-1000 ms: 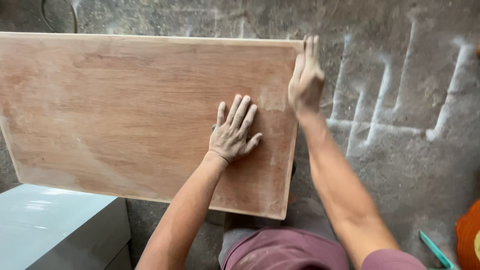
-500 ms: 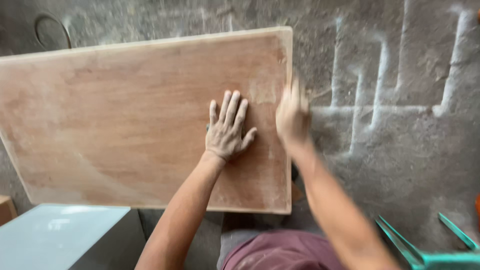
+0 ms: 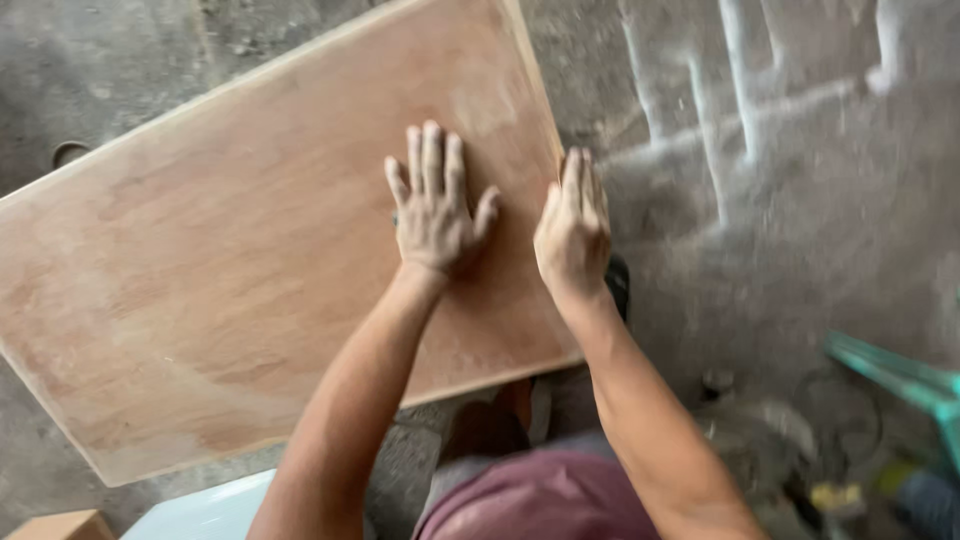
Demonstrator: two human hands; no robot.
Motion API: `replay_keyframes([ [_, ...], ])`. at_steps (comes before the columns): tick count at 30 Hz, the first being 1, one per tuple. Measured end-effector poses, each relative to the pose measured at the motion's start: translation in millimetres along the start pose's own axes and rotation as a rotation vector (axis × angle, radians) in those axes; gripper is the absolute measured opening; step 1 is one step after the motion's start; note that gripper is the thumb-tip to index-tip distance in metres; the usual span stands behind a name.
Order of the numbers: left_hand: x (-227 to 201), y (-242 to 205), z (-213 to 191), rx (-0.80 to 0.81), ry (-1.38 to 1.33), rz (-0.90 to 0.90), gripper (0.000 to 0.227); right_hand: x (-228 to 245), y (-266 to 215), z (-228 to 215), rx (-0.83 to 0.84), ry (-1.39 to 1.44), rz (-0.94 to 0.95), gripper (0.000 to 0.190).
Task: The person sands the surface and edges of a wooden desk and wooden pieces by hand using sandpaper and with a power sander.
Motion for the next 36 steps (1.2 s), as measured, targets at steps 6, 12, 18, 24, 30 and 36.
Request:
replay_keyframes([
  [6, -6, -4, -12, 0.095, -0.017, 0.024, 0.084, 2, -188, -130, 0.146, -0.029, 0.247, 0.035],
  [12, -5, -18, -11, 0.11, -0.006, 0.011, 0.082, 0, -195, -111, -0.095, 0.111, 0.1, 0.033],
  [18, -5, -27, -15, 0.079, 0.007, 0.023, 0.08, 3, -180, -92, -0.06, 0.056, 0.161, 0.036],
  [24, -6, -24, -11, 0.094, 0.005, 0.008, 0.08, 0, -210, -86, -0.174, 0.157, 0.274, 0.031],
  [30, -8, -12, -12, 0.087, 0.03, 0.001, 0.078, -2, -263, -67, -0.079, 0.096, 0.3, 0.035],
  [36, -7, -20, -9, 0.127, 0.027, -0.02, 0.075, -35, -228, -80, -0.286, 0.114, 0.065, 0.04],
])
Point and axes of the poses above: each hand's wrist, its own y-axis towards the middle knuckle, its own z-axis out of the palm, x = y × z, the point moved 3 cm from there along y, towards the middle knuckle, and after that the axes turned 10 degrees about y, right-handed, at the moved point
